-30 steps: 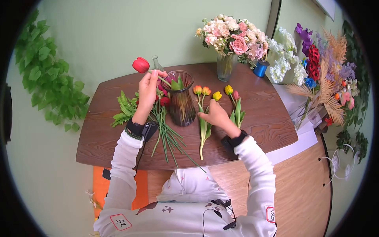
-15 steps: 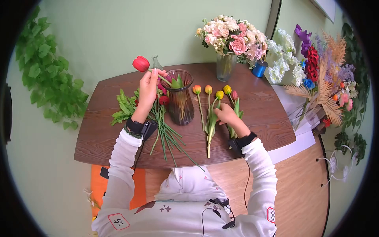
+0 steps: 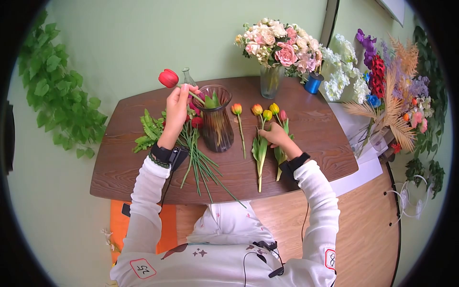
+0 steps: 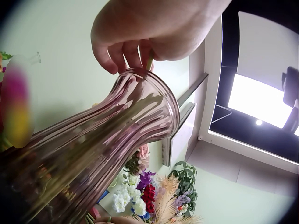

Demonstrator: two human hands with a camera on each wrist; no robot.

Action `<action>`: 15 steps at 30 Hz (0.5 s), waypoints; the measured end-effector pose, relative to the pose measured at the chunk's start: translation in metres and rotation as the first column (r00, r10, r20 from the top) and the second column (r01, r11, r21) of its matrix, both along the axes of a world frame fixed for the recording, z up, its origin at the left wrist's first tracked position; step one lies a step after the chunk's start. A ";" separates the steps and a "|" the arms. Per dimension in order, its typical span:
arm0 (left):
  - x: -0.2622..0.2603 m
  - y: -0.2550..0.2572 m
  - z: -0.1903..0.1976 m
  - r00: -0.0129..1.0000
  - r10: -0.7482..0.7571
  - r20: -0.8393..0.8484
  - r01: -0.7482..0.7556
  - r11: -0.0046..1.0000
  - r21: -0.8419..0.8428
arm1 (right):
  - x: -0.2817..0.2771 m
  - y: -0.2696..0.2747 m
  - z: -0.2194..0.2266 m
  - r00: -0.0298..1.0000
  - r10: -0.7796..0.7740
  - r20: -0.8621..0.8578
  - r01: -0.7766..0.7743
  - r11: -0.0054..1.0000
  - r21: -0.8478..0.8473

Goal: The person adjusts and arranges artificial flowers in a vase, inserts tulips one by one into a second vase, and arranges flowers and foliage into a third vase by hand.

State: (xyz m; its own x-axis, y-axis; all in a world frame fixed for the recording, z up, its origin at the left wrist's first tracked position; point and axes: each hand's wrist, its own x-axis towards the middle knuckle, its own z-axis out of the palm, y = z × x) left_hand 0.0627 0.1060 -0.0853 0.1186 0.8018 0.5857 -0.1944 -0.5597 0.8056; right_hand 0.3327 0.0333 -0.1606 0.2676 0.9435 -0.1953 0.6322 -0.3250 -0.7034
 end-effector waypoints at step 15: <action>-0.002 0.007 -0.005 0.999 0.039 -0.026 -0.040 0.999 -0.028 | 0.030 -0.011 0.022 0.963 0.105 -0.249 -0.060 0.981 0.184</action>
